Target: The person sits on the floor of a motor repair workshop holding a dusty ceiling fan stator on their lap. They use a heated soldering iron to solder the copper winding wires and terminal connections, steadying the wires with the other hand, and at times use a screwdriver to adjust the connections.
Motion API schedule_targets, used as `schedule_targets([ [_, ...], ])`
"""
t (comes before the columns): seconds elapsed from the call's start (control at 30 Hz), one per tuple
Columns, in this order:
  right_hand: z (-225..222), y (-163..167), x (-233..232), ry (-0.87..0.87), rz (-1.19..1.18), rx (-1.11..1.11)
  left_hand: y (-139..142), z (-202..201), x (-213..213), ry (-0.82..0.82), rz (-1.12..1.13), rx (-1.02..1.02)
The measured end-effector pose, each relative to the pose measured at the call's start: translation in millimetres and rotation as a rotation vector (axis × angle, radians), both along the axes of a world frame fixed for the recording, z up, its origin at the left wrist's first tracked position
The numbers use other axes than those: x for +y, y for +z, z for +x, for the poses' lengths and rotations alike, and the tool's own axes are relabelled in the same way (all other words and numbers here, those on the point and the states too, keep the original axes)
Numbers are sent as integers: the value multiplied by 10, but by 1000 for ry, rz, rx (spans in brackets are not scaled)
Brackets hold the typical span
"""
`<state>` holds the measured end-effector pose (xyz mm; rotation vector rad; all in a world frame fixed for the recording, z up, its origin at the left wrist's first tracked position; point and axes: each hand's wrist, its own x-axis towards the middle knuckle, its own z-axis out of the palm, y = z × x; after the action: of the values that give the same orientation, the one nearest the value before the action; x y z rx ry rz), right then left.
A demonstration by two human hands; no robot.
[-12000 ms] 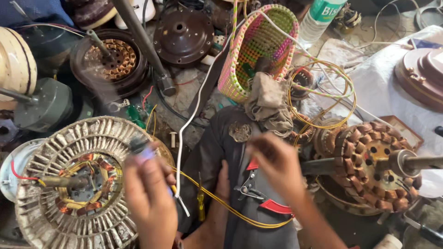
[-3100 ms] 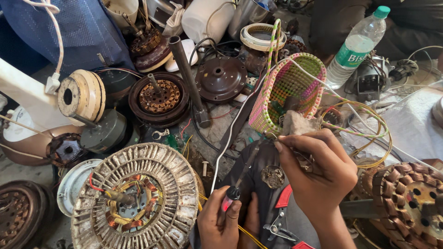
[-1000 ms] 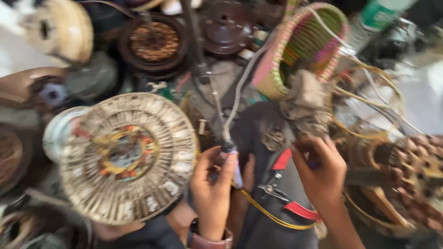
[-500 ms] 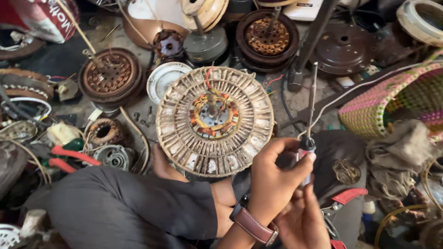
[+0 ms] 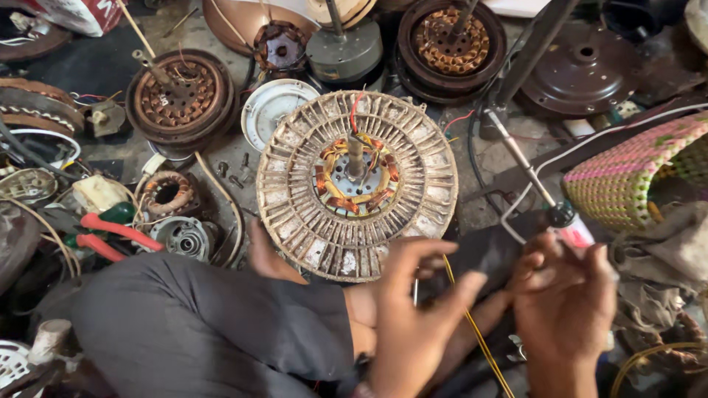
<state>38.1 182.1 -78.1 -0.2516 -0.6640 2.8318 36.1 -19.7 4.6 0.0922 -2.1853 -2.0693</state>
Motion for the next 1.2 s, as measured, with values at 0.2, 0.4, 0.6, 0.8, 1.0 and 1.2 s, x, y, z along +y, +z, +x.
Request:
schedule_targets([
  [0.2, -192, -102, 204, -17, 262, 35, 33, -297, -958, 238, -447, 220],
  [0.4, -224, -225, 186, 49, 60, 71, -185, -779, -1365, -7, -648, 288],
  [0.6, -120, -237, 151, -59, 558, 48, -421, -836, -1285, -40, -597, 242],
  [0.8, -89, -184, 78, -207, 821, 68, -486, -839, -1230, 6, -623, 243],
  [1.0, -24, -206, 56, -209, 933, 29, -485, -827, -1257, -15, -619, 240],
  [1.2, 19, -135, -33, -185, 906, 91, -491, -813, -1272, -32, -578, 229],
])
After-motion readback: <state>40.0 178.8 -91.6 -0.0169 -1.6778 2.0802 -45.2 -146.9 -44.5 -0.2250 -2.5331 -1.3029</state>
